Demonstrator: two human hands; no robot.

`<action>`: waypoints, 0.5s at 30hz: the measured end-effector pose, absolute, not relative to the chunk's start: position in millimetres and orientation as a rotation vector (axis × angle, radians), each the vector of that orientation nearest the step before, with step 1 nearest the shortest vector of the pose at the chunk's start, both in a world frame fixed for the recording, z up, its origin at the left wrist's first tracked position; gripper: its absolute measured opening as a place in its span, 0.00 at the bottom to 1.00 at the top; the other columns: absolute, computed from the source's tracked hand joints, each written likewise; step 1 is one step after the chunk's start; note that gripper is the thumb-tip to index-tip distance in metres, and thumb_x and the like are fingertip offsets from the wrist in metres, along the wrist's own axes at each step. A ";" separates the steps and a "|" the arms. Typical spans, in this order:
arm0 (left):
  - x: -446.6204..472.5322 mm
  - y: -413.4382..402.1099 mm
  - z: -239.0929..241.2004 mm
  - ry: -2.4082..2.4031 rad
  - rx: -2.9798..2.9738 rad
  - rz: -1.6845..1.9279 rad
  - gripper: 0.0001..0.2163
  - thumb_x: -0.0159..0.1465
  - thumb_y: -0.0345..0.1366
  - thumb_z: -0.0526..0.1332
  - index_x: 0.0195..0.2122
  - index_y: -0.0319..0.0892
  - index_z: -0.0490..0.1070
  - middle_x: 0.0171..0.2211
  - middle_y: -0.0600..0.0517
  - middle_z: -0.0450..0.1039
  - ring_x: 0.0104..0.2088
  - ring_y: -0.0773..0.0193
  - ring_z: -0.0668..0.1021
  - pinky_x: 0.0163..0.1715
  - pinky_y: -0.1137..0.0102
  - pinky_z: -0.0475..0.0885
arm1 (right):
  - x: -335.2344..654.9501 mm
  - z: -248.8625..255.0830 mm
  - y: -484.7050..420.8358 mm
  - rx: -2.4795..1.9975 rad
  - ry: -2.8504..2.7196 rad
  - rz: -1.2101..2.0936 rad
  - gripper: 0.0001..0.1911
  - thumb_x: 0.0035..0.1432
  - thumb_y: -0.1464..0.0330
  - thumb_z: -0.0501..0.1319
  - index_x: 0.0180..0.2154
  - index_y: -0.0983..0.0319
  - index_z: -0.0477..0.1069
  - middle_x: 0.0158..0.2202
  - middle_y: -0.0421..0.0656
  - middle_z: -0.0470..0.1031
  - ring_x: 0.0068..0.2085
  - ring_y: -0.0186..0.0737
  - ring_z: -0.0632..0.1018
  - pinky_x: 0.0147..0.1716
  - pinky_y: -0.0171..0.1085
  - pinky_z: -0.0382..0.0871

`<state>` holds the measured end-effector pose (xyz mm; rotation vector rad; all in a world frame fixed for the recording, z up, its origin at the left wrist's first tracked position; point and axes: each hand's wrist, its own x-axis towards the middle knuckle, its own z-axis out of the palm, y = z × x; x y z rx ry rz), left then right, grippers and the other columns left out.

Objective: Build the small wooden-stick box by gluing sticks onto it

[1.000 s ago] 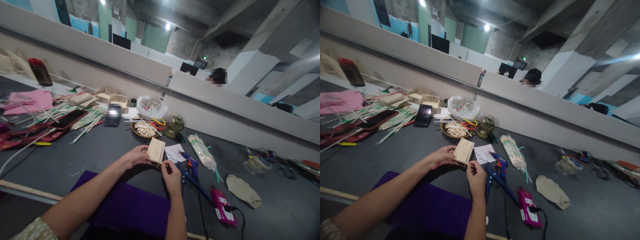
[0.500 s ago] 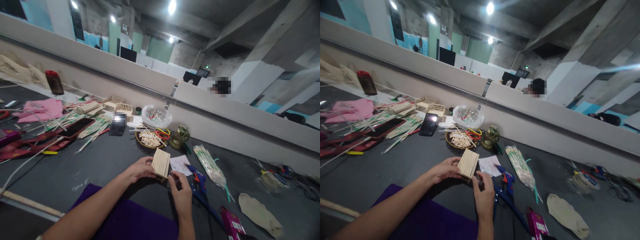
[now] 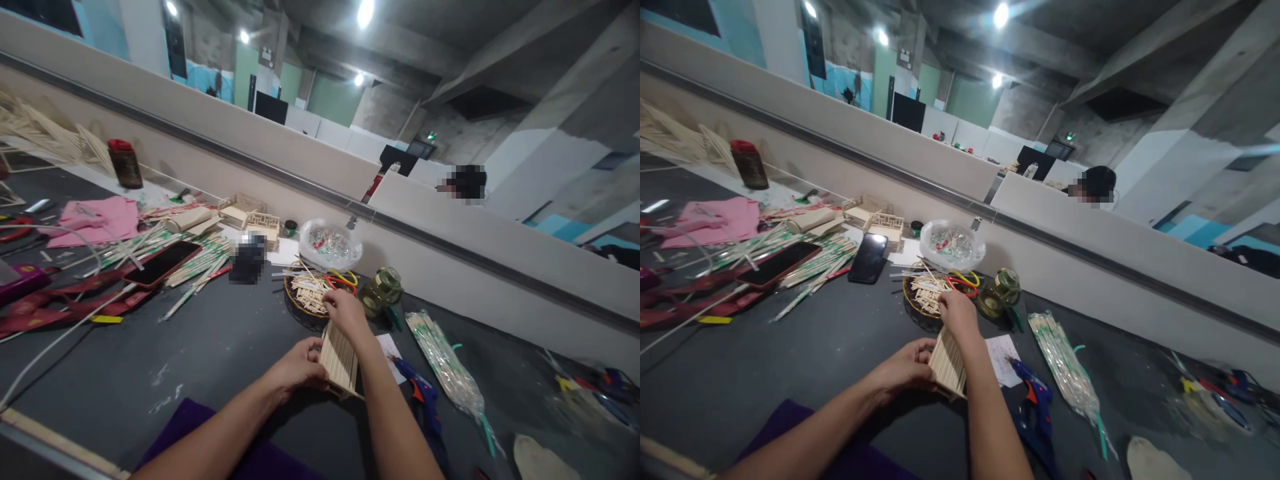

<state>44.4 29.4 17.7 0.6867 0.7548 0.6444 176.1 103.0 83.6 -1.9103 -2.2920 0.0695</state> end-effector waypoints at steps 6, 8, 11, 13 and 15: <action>43.7 29.7 15.0 0.738 0.662 0.633 0.27 0.39 0.21 0.62 0.43 0.41 0.64 0.28 0.54 0.73 0.25 0.64 0.76 0.27 0.68 0.73 | 151.8 62.5 151.8 -1.989 -2.406 0.047 0.11 0.57 0.72 0.58 0.39 0.58 0.76 0.40 0.45 0.78 0.43 0.41 0.76 0.37 0.33 0.62; 44.4 30.1 12.7 0.738 0.652 0.634 0.27 0.39 0.21 0.63 0.43 0.41 0.64 0.29 0.54 0.72 0.25 0.64 0.76 0.27 0.68 0.73 | 146.2 59.5 159.5 -2.010 -2.427 0.020 0.13 0.58 0.73 0.57 0.44 0.58 0.74 0.43 0.46 0.77 0.45 0.41 0.76 0.39 0.33 0.62; 45.9 31.2 8.8 0.730 0.636 0.635 0.27 0.38 0.21 0.64 0.42 0.42 0.64 0.30 0.54 0.72 0.25 0.64 0.76 0.27 0.67 0.73 | 142.5 59.9 165.8 -2.043 -2.461 -0.007 0.14 0.58 0.74 0.57 0.45 0.60 0.74 0.43 0.50 0.76 0.45 0.43 0.75 0.40 0.34 0.63; 46.8 32.1 7.0 0.728 0.627 0.632 0.27 0.38 0.21 0.64 0.42 0.42 0.65 0.29 0.54 0.73 0.24 0.65 0.76 0.26 0.67 0.73 | 143.2 62.0 167.2 -2.054 -2.484 -0.013 0.11 0.59 0.72 0.57 0.42 0.61 0.75 0.43 0.51 0.76 0.45 0.44 0.76 0.40 0.35 0.63; 47.3 32.9 6.4 0.725 0.622 0.627 0.27 0.37 0.21 0.63 0.41 0.42 0.65 0.29 0.54 0.73 0.24 0.65 0.76 0.26 0.68 0.73 | 145.8 64.3 167.3 -2.067 -2.500 -0.009 0.09 0.58 0.71 0.59 0.38 0.62 0.76 0.41 0.52 0.77 0.44 0.44 0.76 0.39 0.35 0.64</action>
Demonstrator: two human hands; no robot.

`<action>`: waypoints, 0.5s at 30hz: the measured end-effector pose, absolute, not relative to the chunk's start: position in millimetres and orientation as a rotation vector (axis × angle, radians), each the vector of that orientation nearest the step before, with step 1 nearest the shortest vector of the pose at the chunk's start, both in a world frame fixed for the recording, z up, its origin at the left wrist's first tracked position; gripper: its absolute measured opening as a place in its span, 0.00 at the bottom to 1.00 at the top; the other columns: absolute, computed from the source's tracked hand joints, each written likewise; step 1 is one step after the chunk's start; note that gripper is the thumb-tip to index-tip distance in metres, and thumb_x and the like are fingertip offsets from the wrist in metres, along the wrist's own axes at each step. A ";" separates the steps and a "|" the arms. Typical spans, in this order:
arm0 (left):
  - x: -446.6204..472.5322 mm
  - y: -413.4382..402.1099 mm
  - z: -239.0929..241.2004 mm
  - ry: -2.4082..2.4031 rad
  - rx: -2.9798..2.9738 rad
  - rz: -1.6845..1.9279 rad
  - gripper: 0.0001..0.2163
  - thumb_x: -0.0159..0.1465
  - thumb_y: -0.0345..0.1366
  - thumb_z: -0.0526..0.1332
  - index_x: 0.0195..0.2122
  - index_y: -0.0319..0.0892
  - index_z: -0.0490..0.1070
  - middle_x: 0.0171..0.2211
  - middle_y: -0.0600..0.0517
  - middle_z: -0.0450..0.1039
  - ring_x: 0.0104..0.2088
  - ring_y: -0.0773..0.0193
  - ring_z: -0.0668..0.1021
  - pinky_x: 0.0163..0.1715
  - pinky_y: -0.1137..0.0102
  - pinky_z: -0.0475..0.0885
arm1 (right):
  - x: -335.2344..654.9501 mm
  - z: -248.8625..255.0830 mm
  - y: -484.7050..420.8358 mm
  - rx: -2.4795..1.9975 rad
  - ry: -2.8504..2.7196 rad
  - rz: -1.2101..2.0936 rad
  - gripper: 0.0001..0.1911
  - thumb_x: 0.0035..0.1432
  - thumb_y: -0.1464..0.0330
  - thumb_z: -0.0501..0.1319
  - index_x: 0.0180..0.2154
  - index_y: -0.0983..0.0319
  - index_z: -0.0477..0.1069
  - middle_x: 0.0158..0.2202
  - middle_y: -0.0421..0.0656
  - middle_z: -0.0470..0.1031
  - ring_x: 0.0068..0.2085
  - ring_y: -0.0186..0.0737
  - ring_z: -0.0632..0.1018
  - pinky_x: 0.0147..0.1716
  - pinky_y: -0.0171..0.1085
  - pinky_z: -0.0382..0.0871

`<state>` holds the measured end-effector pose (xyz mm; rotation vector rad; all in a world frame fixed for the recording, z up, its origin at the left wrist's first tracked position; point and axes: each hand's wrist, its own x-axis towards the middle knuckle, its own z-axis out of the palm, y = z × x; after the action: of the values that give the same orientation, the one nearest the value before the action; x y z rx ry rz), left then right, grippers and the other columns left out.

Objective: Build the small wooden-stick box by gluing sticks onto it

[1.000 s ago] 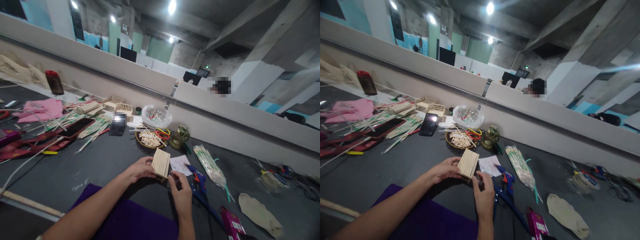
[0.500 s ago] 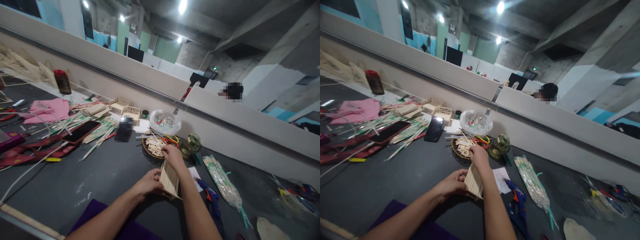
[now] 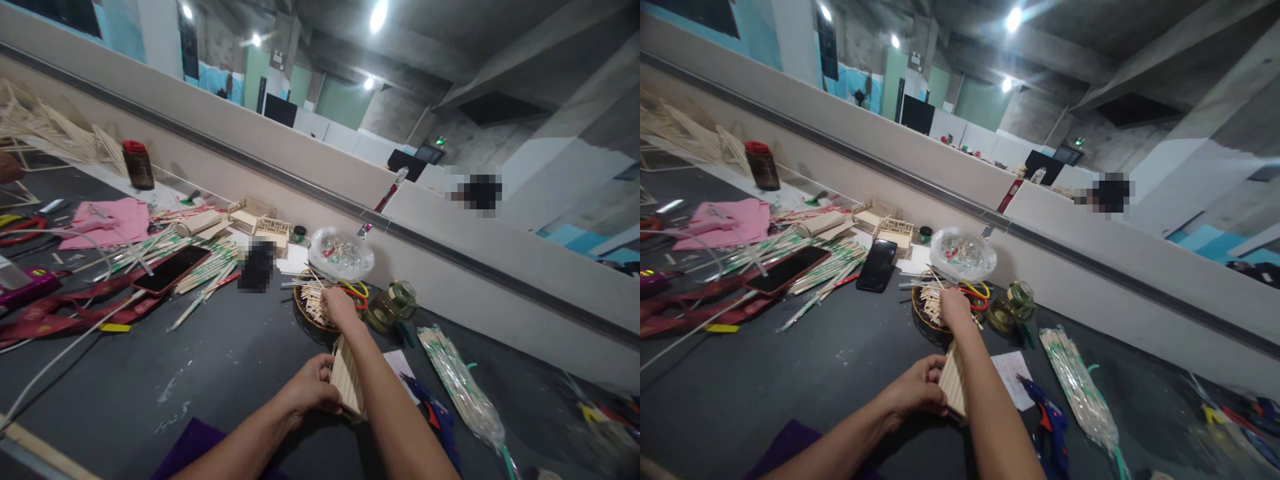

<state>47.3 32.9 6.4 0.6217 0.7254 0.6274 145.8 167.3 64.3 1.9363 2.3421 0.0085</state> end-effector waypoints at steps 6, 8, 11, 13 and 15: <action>47.5 32.9 9.0 0.738 0.624 0.627 0.27 0.37 0.21 0.60 0.42 0.41 0.64 0.27 0.55 0.73 0.23 0.65 0.75 0.25 0.68 0.73 | 148.0 66.8 167.8 1.957 2.317 -0.018 0.08 0.57 0.69 0.59 0.36 0.62 0.77 0.37 0.50 0.79 0.41 0.44 0.78 0.37 0.34 0.64; 47.5 32.4 10.4 0.737 0.626 0.624 0.27 0.37 0.20 0.60 0.42 0.41 0.64 0.26 0.56 0.72 0.22 0.65 0.75 0.24 0.69 0.73 | 141.7 65.1 167.9 1.967 2.335 -0.031 0.10 0.59 0.68 0.57 0.37 0.60 0.77 0.39 0.47 0.79 0.42 0.41 0.78 0.37 0.33 0.64; 46.8 31.6 13.1 0.735 0.634 0.625 0.27 0.37 0.20 0.60 0.41 0.41 0.63 0.27 0.56 0.73 0.23 0.65 0.75 0.24 0.69 0.73 | 127.7 60.3 167.7 1.994 2.333 -0.036 0.13 0.61 0.64 0.55 0.37 0.60 0.77 0.39 0.47 0.80 0.43 0.41 0.78 0.38 0.33 0.64; 46.0 31.4 14.9 0.732 0.640 0.625 0.25 0.38 0.21 0.61 0.39 0.41 0.63 0.27 0.55 0.74 0.23 0.66 0.75 0.24 0.69 0.73 | 118.7 57.1 168.2 2.045 2.292 -0.011 0.16 0.61 0.62 0.54 0.40 0.64 0.76 0.40 0.52 0.79 0.44 0.46 0.78 0.39 0.36 0.65; 45.4 31.4 15.8 0.724 0.646 0.625 0.23 0.38 0.21 0.61 0.37 0.42 0.62 0.27 0.55 0.73 0.22 0.66 0.75 0.24 0.70 0.73 | 112.2 55.3 169.5 2.092 2.240 0.003 0.18 0.59 0.62 0.55 0.42 0.67 0.75 0.42 0.57 0.78 0.45 0.50 0.77 0.40 0.39 0.66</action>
<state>45.4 31.4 15.8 0.6464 0.7242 0.6253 112.2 169.5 55.3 2.0917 2.2405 0.0029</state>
